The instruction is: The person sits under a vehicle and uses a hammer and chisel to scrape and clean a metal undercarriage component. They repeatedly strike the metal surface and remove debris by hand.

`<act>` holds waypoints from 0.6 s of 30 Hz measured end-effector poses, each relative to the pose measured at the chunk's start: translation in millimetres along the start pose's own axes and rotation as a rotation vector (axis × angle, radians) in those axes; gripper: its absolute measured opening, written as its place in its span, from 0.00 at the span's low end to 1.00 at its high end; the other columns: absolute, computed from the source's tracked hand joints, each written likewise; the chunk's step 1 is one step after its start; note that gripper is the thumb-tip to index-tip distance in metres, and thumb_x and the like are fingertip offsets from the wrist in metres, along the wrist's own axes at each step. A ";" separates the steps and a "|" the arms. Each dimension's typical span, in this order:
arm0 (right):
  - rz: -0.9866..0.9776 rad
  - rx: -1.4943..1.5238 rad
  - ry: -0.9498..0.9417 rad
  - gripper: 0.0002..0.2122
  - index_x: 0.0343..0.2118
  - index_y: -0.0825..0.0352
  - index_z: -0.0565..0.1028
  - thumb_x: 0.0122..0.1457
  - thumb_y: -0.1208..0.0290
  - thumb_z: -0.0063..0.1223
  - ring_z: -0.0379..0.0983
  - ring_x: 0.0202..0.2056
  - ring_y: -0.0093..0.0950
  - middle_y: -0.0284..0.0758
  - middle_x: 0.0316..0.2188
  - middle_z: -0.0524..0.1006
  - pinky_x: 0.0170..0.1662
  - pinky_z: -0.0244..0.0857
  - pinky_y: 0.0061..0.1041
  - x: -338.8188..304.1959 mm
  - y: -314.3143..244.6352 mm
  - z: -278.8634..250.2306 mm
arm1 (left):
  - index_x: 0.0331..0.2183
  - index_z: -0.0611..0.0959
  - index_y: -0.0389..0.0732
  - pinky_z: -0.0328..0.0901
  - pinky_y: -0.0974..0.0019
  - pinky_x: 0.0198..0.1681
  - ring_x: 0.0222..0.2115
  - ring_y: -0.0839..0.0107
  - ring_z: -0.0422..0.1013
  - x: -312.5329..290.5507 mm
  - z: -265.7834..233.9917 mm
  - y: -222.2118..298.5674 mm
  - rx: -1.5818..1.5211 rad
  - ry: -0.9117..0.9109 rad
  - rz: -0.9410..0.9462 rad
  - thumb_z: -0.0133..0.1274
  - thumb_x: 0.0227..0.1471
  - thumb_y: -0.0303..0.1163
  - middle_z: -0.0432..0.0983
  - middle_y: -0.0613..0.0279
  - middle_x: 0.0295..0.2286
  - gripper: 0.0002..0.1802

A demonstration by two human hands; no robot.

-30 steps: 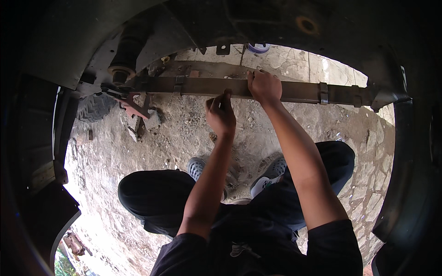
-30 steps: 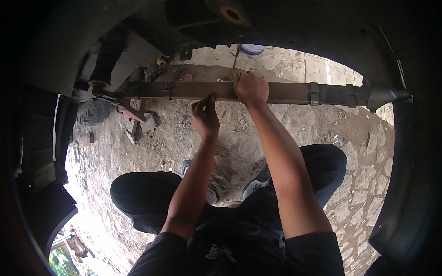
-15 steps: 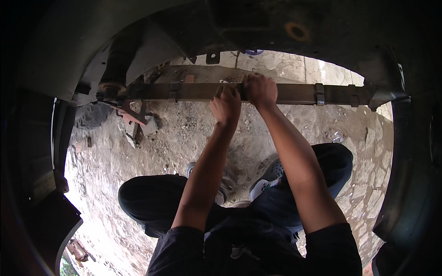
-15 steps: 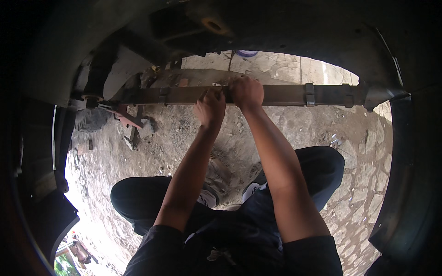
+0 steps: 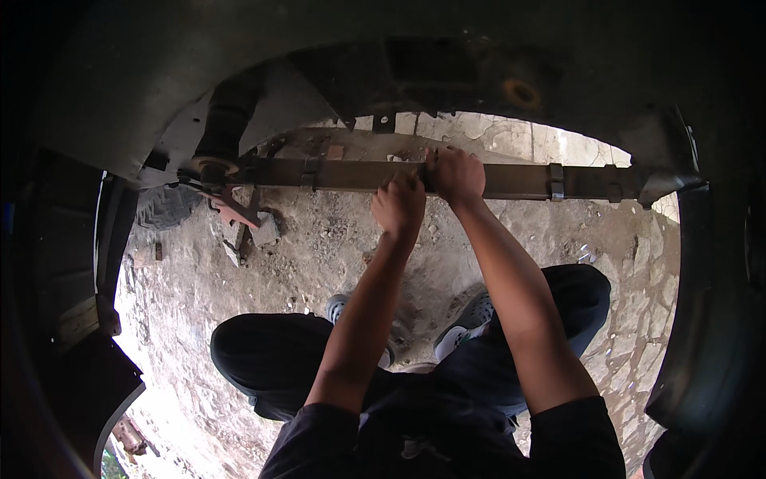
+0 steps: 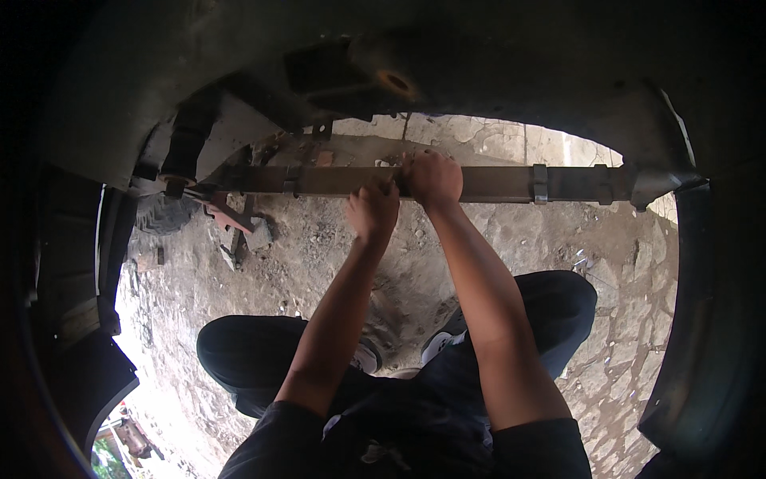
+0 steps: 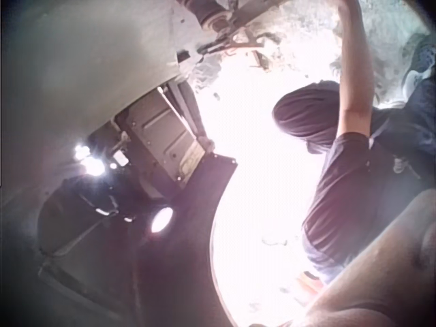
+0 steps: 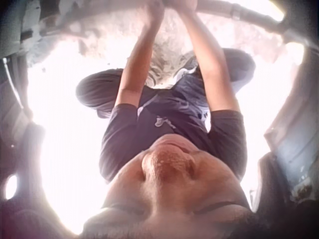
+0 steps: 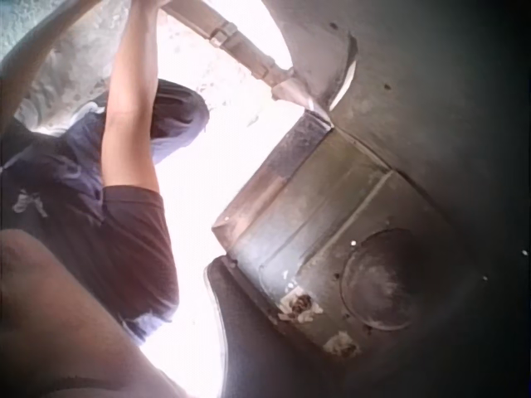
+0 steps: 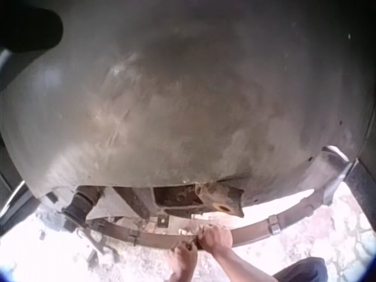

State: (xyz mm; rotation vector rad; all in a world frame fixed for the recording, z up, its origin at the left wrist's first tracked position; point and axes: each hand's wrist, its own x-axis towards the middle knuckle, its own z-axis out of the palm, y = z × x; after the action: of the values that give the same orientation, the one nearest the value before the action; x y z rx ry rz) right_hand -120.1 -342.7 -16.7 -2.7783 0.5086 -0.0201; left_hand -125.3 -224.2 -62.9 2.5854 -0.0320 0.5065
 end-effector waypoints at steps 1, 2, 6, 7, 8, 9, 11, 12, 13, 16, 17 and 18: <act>0.016 -0.001 -0.015 0.22 0.35 0.62 0.83 0.69 0.52 0.38 0.80 0.42 0.40 0.41 0.38 0.83 0.50 0.71 0.39 -1.3 -1.9 0.2 | 0.25 0.86 0.47 0.72 0.48 0.36 0.29 0.50 0.78 1.0 1.0 -1.5 0.043 0.010 -0.002 0.60 0.50 0.42 0.81 0.55 0.24 0.10; -0.006 0.012 -0.010 0.22 0.35 0.62 0.83 0.68 0.52 0.38 0.80 0.42 0.40 0.41 0.37 0.83 0.50 0.71 0.39 -3.2 -3.7 2.8 | 0.25 0.85 0.46 0.72 0.48 0.35 0.28 0.50 0.78 -0.8 0.1 -4.9 0.046 0.007 0.002 0.60 0.50 0.42 0.81 0.55 0.25 0.11; -0.047 0.009 0.030 0.23 0.34 0.63 0.83 0.68 0.52 0.38 0.81 0.41 0.40 0.41 0.36 0.83 0.50 0.71 0.40 -2.0 1.5 3.8 | 0.26 0.86 0.45 0.72 0.49 0.32 0.27 0.49 0.79 -1.9 -5.3 -2.1 -0.056 -0.003 0.049 0.58 0.51 0.41 0.81 0.53 0.25 0.11; -0.046 0.003 0.039 0.23 0.34 0.63 0.83 0.69 0.52 0.38 0.81 0.40 0.40 0.41 0.36 0.83 0.50 0.71 0.39 -1.9 2.9 4.6 | 0.26 0.86 0.45 0.72 0.48 0.33 0.28 0.49 0.78 -0.5 -4.7 -2.6 -0.051 -0.019 0.037 0.60 0.51 0.41 0.81 0.53 0.25 0.11; -0.040 0.008 0.042 0.23 0.34 0.63 0.83 0.69 0.51 0.38 0.81 0.40 0.40 0.41 0.36 0.83 0.51 0.70 0.39 2.0 3.3 4.7 | 0.25 0.85 0.45 0.72 0.48 0.34 0.28 0.49 0.78 1.4 -4.5 -2.7 -0.047 -0.036 0.025 0.61 0.50 0.42 0.81 0.53 0.25 0.11; -0.034 0.009 0.035 0.23 0.34 0.63 0.83 0.69 0.51 0.38 0.81 0.40 0.40 0.42 0.36 0.83 0.51 0.70 0.39 2.0 3.5 6.0 | 0.25 0.85 0.46 0.72 0.47 0.34 0.29 0.48 0.78 -1.7 -7.4 -3.2 -0.041 -0.059 0.005 0.62 0.49 0.43 0.81 0.54 0.25 0.12; -0.049 0.029 0.046 0.23 0.34 0.63 0.83 0.69 0.51 0.37 0.81 0.40 0.41 0.42 0.36 0.83 0.52 0.70 0.39 -0.4 3.1 9.9 | 0.26 0.86 0.45 0.72 0.47 0.34 0.29 0.48 0.78 6.5 -7.5 -1.0 -0.022 -0.036 -0.003 0.62 0.48 0.43 0.81 0.52 0.25 0.12; -0.072 0.046 0.068 0.24 0.34 0.63 0.83 0.69 0.51 0.37 0.81 0.40 0.41 0.42 0.36 0.83 0.52 0.70 0.39 0.2 2.4 10.1 | 0.26 0.86 0.45 0.72 0.47 0.34 0.29 0.48 0.78 12.0 -5.7 -2.1 -0.036 -0.040 -0.001 0.62 0.48 0.43 0.81 0.52 0.25 0.12; -0.095 0.063 0.090 0.24 0.34 0.63 0.83 0.69 0.51 0.37 0.81 0.40 0.41 0.41 0.36 0.83 0.52 0.69 0.39 0.0 2.1 10.4 | 0.26 0.87 0.45 0.72 0.47 0.34 0.29 0.48 0.78 13.7 -4.8 -2.8 -0.050 -0.044 0.000 0.62 0.48 0.43 0.81 0.52 0.25 0.12; -0.044 0.005 0.050 0.24 0.34 0.62 0.83 0.69 0.50 0.37 0.81 0.40 0.40 0.41 0.36 0.83 0.52 0.70 0.40 -2.0 3.7 8.5 | 0.26 0.86 0.44 0.71 0.47 0.33 0.27 0.49 0.78 -5.6 -10.9 -6.2 -0.127 -0.059 0.025 0.62 0.49 0.43 0.81 0.51 0.25 0.12; -0.030 0.006 0.040 0.24 0.34 0.62 0.83 0.69 0.51 0.37 0.81 0.40 0.40 0.41 0.36 0.83 0.52 0.69 0.39 0.3 4.0 7.0 | 0.25 0.86 0.44 0.71 0.47 0.32 0.27 0.49 0.78 -8.3 -12.1 -6.9 -0.171 -0.072 0.033 0.62 0.49 0.43 0.81 0.51 0.25 0.12; -0.021 0.005 0.027 0.24 0.34 0.62 0.83 0.69 0.51 0.37 0.81 0.40 0.40 0.41 0.36 0.83 0.52 0.69 0.39 0.8 2.4 5.4 | 0.25 0.85 0.43 0.71 0.47 0.32 0.27 0.48 0.78 -6.0 -13.1 -7.0 -0.147 -0.074 0.034 0.61 0.50 0.41 0.81 0.51 0.26 0.12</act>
State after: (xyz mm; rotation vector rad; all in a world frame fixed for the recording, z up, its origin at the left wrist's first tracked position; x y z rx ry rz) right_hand -119.8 -343.5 -22.5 -2.7819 0.4857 -0.0637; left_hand -134.6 -212.3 -57.8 2.4620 -0.1338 0.4047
